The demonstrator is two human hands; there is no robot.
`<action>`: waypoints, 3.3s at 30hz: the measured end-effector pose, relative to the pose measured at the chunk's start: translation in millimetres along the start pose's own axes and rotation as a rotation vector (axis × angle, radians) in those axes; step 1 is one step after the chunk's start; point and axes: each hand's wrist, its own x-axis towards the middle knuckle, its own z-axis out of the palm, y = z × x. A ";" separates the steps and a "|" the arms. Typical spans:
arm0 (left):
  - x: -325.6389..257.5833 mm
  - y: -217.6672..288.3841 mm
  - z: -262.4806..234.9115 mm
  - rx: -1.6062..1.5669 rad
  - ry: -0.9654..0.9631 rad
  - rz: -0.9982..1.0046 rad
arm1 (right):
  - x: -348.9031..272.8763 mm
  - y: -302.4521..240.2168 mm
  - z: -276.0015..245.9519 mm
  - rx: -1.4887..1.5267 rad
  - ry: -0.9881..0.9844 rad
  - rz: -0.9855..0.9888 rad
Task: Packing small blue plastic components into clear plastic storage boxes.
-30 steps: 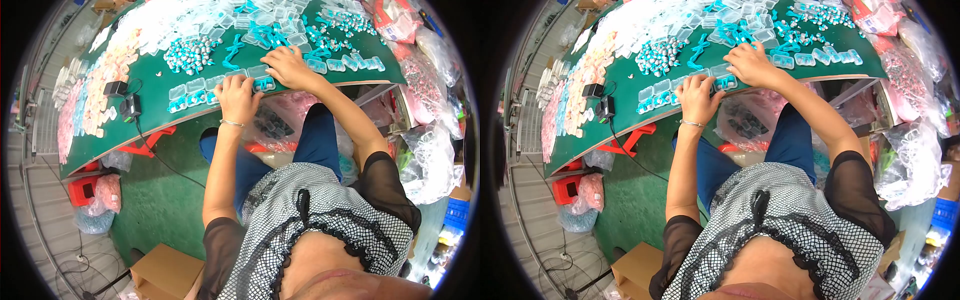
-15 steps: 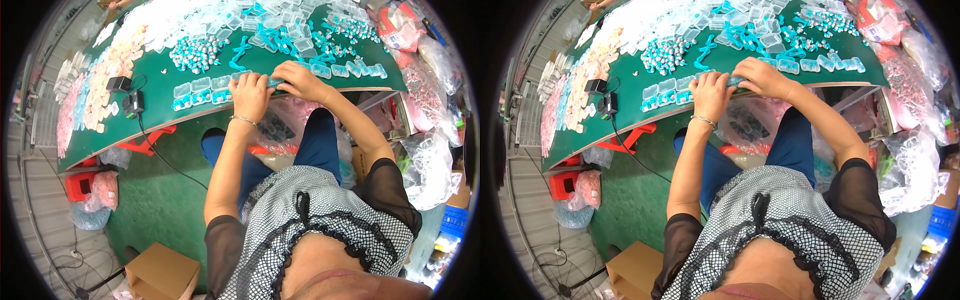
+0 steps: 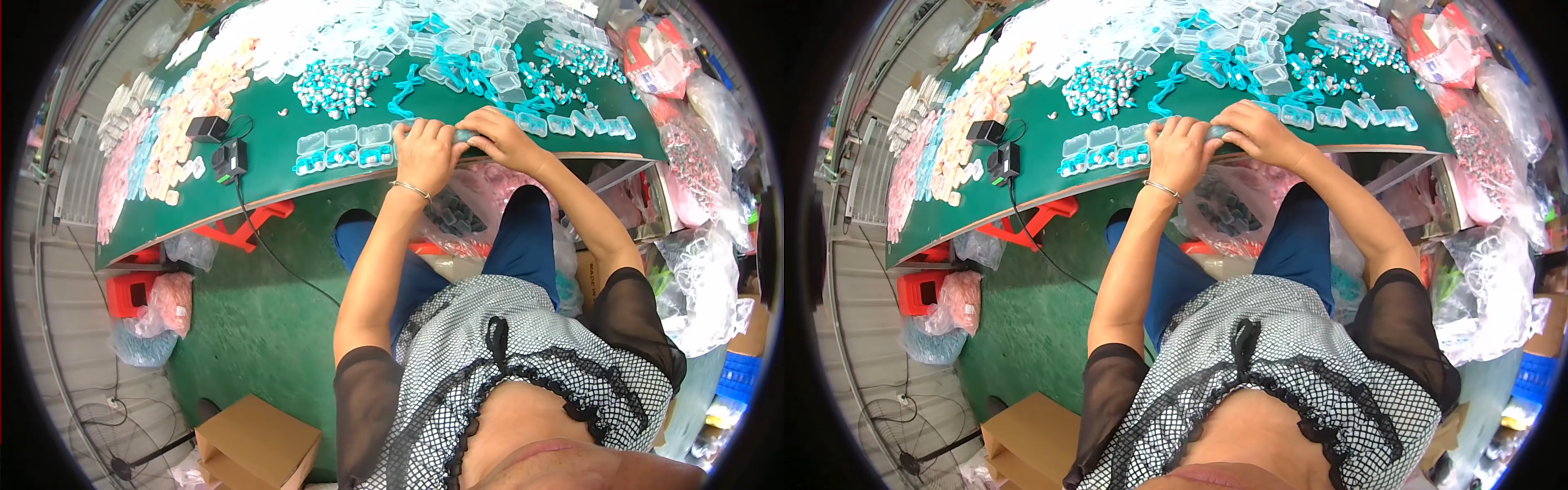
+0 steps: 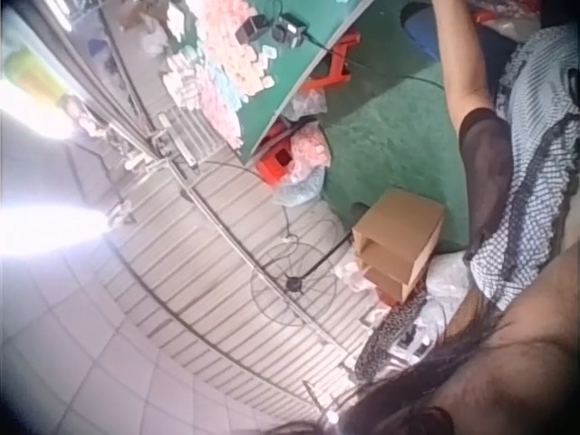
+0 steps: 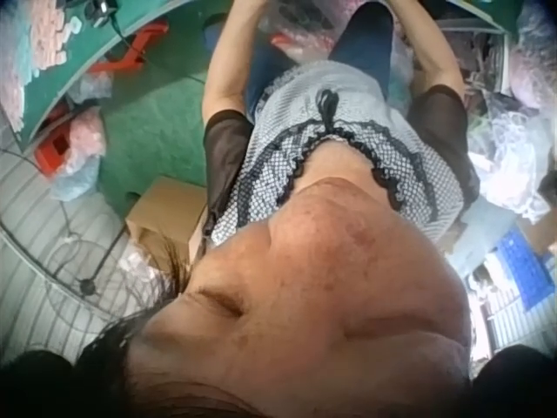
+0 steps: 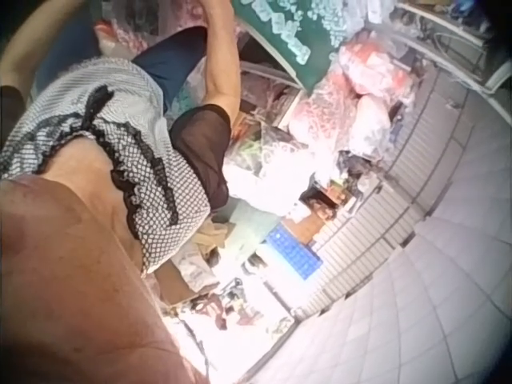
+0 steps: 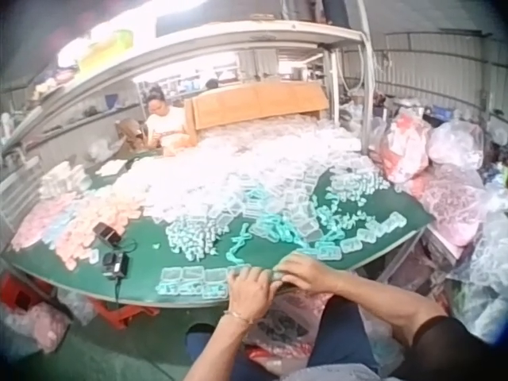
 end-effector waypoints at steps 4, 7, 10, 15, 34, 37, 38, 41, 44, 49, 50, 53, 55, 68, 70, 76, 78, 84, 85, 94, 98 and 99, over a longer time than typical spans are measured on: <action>-1.1 -7.2 -3.7 -0.088 -0.001 0.010 | 4.7 -9.5 -1.8 0.050 -0.034 0.027; -3.1 -7.7 -6.3 -0.159 0.004 -0.011 | 4.6 -14.5 -3.8 0.040 -0.038 0.034; -1.5 -2.4 -13.7 -0.185 0.004 -0.020 | 3.1 -19.3 -9.1 0.080 0.000 0.047; -0.7 -1.5 -24.3 -0.240 0.034 -0.025 | 8.2 -24.8 -11.6 0.181 0.032 0.090; -12.4 -7.9 -26.2 -0.123 0.021 -0.128 | 8.5 -17.5 -5.8 -0.122 -0.023 0.075; -19.7 -29.0 -37.9 -0.017 -0.029 -0.257 | 4.2 1.8 -3.9 -0.385 0.067 0.024; -24.5 -36.2 -40.4 0.023 -0.071 -0.257 | 1.8 6.1 -6.8 -0.448 0.045 0.009; -29.9 -40.8 -44.6 0.082 -0.132 -0.235 | 0.4 13.1 -9.5 -0.521 0.063 -0.023; -26.0 -34.9 -44.0 0.037 -0.119 -0.198 | 3.9 2.8 -7.8 -0.447 0.062 -0.009; -8.9 -12.7 -32.9 -0.184 -0.056 -0.088 | 14.4 -29.7 -9.4 -0.210 0.051 0.009; -6.0 -9.3 -31.8 -0.216 -0.063 -0.090 | 16.1 -34.8 -11.3 -0.142 0.039 -0.002; -9.0 -9.7 -35.1 -0.340 -0.046 -0.008 | 14.0 -44.9 -14.7 0.049 0.032 0.041; -10.2 -6.0 -37.3 -0.396 -0.029 -0.025 | 13.7 -50.6 -16.9 0.097 0.016 0.041; -20.6 -18.0 -35.7 -0.075 0.018 -0.184 | 4.4 3.5 -7.9 -0.302 0.074 0.026; -29.2 -27.0 -42.4 -0.062 -0.020 -0.203 | -1.2 8.5 -14.2 -0.361 0.070 0.035; -40.0 -42.7 -52.3 0.020 -0.119 -0.267 | 25.0 -9.7 12.4 -0.356 0.056 0.023; -38.9 -44.4 -50.2 0.041 -0.123 -0.251 | 39.1 -14.5 30.9 -0.379 0.012 0.055; -36.0 -43.4 -44.1 0.064 -0.123 -0.217 | 52.2 -7.4 55.4 -0.417 -0.052 0.174; -34.5 -42.8 -44.7 0.052 -0.106 -0.219 | 55.2 -9.6 48.6 -0.321 -0.091 0.231; -29.8 -45.7 -37.6 0.016 -0.066 -0.091 | 41.7 -17.1 35.3 0.041 -0.132 -0.019; -24.6 -46.7 -31.1 0.025 0.009 -0.049 | 34.4 -16.5 44.5 -0.049 -0.063 -0.064; -22.8 -44.9 -31.9 -0.002 -0.015 -0.035 | 31.3 -12.1 46.3 -0.054 -0.032 -0.049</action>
